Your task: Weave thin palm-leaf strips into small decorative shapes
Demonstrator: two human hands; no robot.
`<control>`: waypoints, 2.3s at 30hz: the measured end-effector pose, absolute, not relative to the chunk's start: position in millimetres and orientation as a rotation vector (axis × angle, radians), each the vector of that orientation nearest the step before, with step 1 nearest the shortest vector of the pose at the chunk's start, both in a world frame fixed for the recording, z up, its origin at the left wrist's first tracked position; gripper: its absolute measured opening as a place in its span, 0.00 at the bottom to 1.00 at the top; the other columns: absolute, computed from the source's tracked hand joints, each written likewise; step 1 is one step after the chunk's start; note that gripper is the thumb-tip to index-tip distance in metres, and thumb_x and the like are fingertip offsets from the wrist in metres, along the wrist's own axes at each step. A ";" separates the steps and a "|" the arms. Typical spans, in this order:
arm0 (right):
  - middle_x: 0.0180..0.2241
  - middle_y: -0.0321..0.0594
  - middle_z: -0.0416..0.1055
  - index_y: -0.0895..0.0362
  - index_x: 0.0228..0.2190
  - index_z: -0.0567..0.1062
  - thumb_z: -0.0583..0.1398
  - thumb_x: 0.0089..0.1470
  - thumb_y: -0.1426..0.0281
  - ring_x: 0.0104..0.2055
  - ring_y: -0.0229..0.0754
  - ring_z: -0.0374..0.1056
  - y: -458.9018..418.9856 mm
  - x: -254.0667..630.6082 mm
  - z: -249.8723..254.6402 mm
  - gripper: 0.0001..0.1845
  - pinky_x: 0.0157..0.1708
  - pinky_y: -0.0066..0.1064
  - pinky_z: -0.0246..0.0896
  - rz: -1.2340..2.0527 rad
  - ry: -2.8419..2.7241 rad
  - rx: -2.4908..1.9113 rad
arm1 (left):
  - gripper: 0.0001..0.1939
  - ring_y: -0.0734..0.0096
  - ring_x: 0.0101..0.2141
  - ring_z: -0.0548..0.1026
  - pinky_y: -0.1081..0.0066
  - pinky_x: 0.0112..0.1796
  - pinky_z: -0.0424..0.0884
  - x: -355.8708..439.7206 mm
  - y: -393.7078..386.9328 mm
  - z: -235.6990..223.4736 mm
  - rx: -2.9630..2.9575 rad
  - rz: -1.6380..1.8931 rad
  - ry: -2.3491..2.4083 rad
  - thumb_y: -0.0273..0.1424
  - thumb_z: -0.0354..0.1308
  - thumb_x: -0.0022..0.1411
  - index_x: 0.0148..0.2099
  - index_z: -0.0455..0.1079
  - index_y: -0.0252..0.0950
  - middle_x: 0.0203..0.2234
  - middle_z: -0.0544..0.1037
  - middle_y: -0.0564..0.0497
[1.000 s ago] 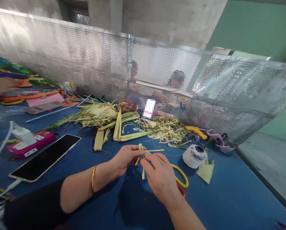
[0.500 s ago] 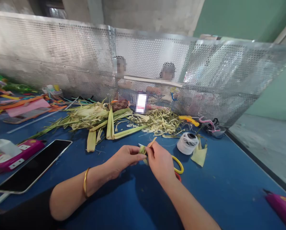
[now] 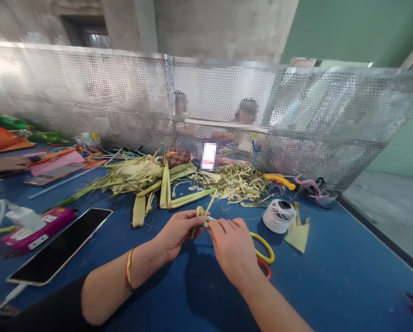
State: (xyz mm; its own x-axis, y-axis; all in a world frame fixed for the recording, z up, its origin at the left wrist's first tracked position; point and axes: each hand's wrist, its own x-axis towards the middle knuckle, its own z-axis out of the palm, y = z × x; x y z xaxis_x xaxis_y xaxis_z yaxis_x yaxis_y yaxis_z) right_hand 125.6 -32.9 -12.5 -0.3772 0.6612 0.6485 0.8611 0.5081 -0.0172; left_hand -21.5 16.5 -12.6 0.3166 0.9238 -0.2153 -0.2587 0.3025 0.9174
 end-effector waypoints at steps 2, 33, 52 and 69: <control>0.29 0.40 0.74 0.56 0.31 0.74 0.51 0.61 0.71 0.29 0.40 0.66 -34.6 120.5 -17.3 0.13 0.34 0.32 0.52 -0.180 -2.037 -1.269 | 0.10 0.80 0.22 0.68 0.78 0.24 0.62 -19.9 14.8 -13.4 0.937 0.972 0.884 0.29 0.66 0.43 0.31 0.75 0.31 0.23 0.75 0.51; 0.23 0.35 0.63 0.55 0.23 0.67 0.54 0.56 0.65 0.25 0.38 0.61 -30.1 133.9 -3.7 0.11 0.27 0.29 0.57 0.392 -1.694 -1.421 | 0.06 0.79 0.20 0.65 0.75 0.26 0.64 -17.7 9.0 -6.3 1.161 0.939 1.013 0.29 0.64 0.43 0.26 0.76 0.31 0.17 0.72 0.54; 0.25 0.36 0.66 0.54 0.22 0.68 0.54 0.54 0.72 0.25 0.38 0.63 -31.6 132.9 -12.0 0.10 0.22 0.28 0.47 -0.148 -2.017 -1.649 | 0.10 0.72 0.25 0.68 0.75 0.26 0.59 -19.8 8.6 -16.0 1.681 0.911 1.215 0.33 0.58 0.48 0.30 0.79 0.34 0.22 0.76 0.53; 0.11 0.29 0.63 0.55 0.20 0.70 0.57 0.49 0.64 0.14 0.35 0.60 -28.4 138.4 5.8 0.10 0.17 0.26 0.53 0.982 -1.631 -1.589 | 0.07 0.77 0.19 0.59 0.76 0.22 0.53 -22.6 3.1 -1.8 1.878 0.506 0.985 0.27 0.56 0.44 0.22 0.76 0.34 0.13 0.66 0.57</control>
